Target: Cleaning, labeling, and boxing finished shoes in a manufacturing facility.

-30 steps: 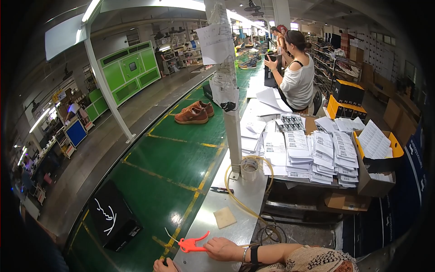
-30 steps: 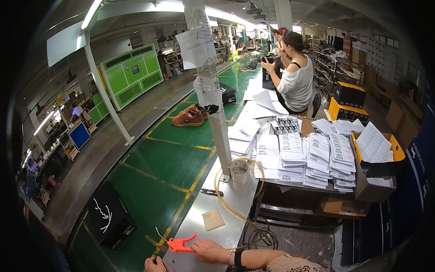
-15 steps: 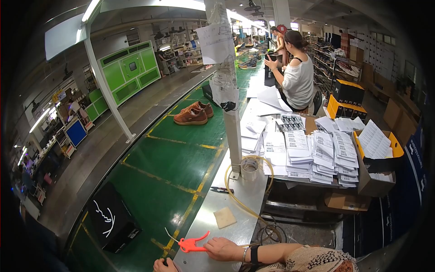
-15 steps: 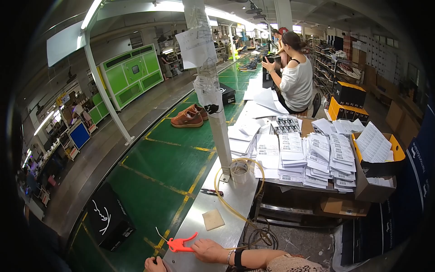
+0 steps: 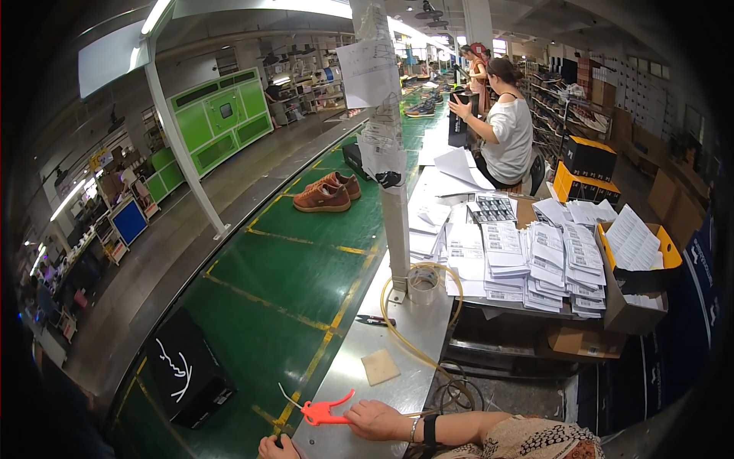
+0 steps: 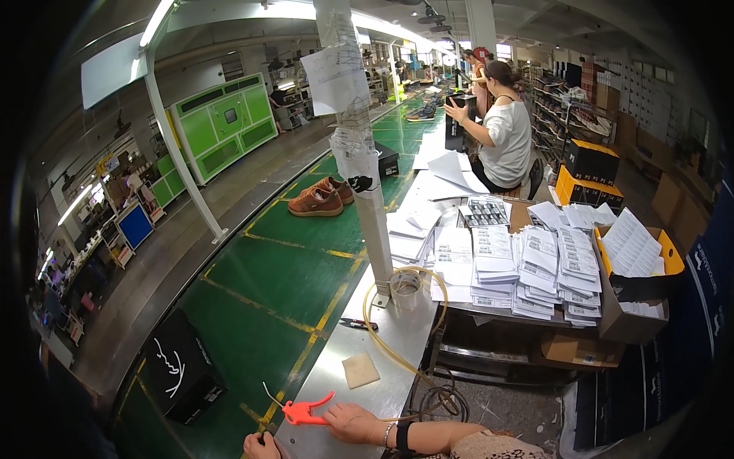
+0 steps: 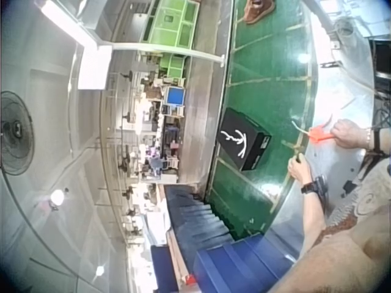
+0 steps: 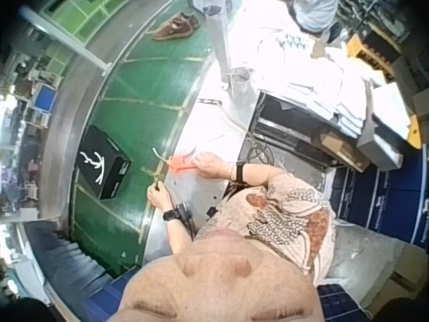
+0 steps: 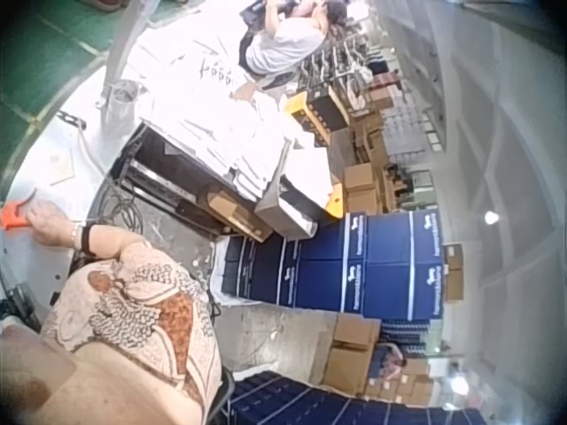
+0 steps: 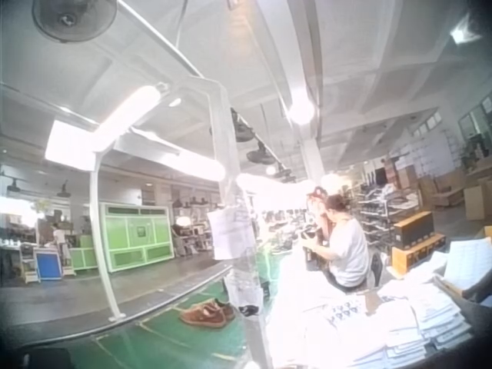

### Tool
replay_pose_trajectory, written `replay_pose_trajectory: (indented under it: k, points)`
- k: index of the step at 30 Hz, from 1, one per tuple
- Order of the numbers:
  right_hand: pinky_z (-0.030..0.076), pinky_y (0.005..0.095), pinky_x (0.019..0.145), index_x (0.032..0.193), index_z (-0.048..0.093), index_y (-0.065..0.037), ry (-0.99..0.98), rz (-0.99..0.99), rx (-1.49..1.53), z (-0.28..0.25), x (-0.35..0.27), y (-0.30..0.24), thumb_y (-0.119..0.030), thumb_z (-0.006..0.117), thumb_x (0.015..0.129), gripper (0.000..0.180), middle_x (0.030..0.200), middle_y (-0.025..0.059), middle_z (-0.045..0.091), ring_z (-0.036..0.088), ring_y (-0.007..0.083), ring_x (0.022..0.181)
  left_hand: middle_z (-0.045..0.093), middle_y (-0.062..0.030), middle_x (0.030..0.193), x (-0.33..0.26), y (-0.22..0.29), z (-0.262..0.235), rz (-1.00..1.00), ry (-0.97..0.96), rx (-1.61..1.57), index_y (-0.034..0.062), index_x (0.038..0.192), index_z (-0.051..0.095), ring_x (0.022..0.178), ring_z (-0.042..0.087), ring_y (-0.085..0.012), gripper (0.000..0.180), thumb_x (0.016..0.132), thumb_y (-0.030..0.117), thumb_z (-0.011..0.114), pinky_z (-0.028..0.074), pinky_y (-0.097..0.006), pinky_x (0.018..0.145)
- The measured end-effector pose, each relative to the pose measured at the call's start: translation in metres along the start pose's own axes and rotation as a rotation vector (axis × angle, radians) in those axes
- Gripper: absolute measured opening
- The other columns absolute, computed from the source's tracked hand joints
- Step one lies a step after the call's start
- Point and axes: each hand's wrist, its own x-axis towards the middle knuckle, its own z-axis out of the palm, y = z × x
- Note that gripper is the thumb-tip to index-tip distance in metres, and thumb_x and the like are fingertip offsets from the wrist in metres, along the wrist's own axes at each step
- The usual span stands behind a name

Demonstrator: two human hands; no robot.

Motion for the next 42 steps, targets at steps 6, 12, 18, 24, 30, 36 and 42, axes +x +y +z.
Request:
replay_pose_trajectory:
  k: [6, 12, 18, 24, 30, 36, 42]
  points:
    - [0.046, 0.0368, 0.060, 0.090, 0.054, -0.007, 0.006, -0.003, 0.000, 0.001, 0.000, 0.005, -0.018, 0.059, 0.078, 0.017, 0.073, 0.0081, 0.053, 0.056, 0.0261, 0.068, 0.061, -0.0157, 0.104, 0.002, 0.002, 0.004, 0.009, 0.002, 0.011, 0.0034, 0.095, 0.065, 0.100, 0.053, -0.0335, 0.035, 0.083, 0.036, 0.059, 0.040, -0.042, 0.088]
    - [0.046, 0.0371, 0.064, 0.085, 0.052, -0.008, -0.061, 0.029, -0.013, 0.000, 0.001, 0.006, -0.020, 0.057, 0.077, 0.015, 0.079, 0.0086, 0.054, 0.055, 0.0262, 0.076, 0.061, -0.0155, 0.105, 0.004, 0.001, 0.007, 0.005, -0.009, 0.021, 0.0043, 0.095, 0.065, 0.101, 0.053, -0.0327, 0.035, 0.083, 0.037, 0.058, 0.040, -0.042, 0.089]
    - [0.046, 0.0371, 0.065, 0.086, 0.052, -0.007, -0.068, 0.033, -0.007, -0.005, 0.002, 0.008, -0.020, 0.057, 0.077, 0.015, 0.080, 0.0086, 0.054, 0.055, 0.0263, 0.076, 0.060, -0.0162, 0.108, 0.004, 0.004, 0.009, -0.001, -0.011, 0.017, 0.0045, 0.097, 0.065, 0.104, 0.052, -0.0323, 0.036, 0.083, 0.037, 0.058, 0.039, -0.041, 0.091]
    - [0.046, 0.0357, 0.061, 0.091, 0.054, -0.006, -0.007, -0.007, -0.012, -0.006, 0.001, 0.012, -0.018, 0.059, 0.078, 0.018, 0.074, 0.0080, 0.053, 0.056, 0.0253, 0.069, 0.060, -0.0177, 0.109, 0.003, 0.014, 0.005, -0.024, -0.035, 0.008, 0.0017, 0.098, 0.064, 0.104, 0.052, -0.0334, 0.039, 0.083, 0.037, 0.058, 0.039, -0.042, 0.092]
    - [0.046, 0.0358, 0.061, 0.089, 0.054, -0.006, 0.005, -0.002, -0.006, -0.005, 0.001, 0.014, -0.017, 0.059, 0.078, 0.017, 0.074, 0.0081, 0.052, 0.055, 0.0254, 0.069, 0.060, -0.0183, 0.109, 0.005, 0.014, 0.007, -0.007, -0.041, -0.001, 0.0007, 0.097, 0.064, 0.104, 0.052, -0.0340, 0.039, 0.084, 0.036, 0.057, 0.039, -0.042, 0.091]
    - [0.045, 0.0350, 0.060, 0.086, 0.053, -0.007, 0.041, -0.003, 0.000, -0.003, 0.005, 0.017, -0.016, 0.059, 0.077, 0.015, 0.073, 0.0072, 0.051, 0.054, 0.0245, 0.069, 0.061, -0.0183, 0.104, 0.010, 0.015, 0.006, 0.032, -0.027, -0.006, 0.0001, 0.094, 0.064, 0.099, 0.054, -0.0338, 0.035, 0.083, 0.033, 0.058, 0.040, -0.041, 0.088]
    - [0.045, 0.0344, 0.061, 0.083, 0.052, -0.007, 0.014, 0.016, -0.016, -0.002, 0.005, 0.016, -0.016, 0.059, 0.076, 0.014, 0.075, 0.0067, 0.051, 0.054, 0.0237, 0.072, 0.062, -0.0176, 0.099, 0.010, 0.016, 0.008, 0.071, 0.007, 0.014, 0.0005, 0.093, 0.065, 0.094, 0.056, -0.0337, 0.032, 0.083, 0.030, 0.058, 0.042, -0.041, 0.085]
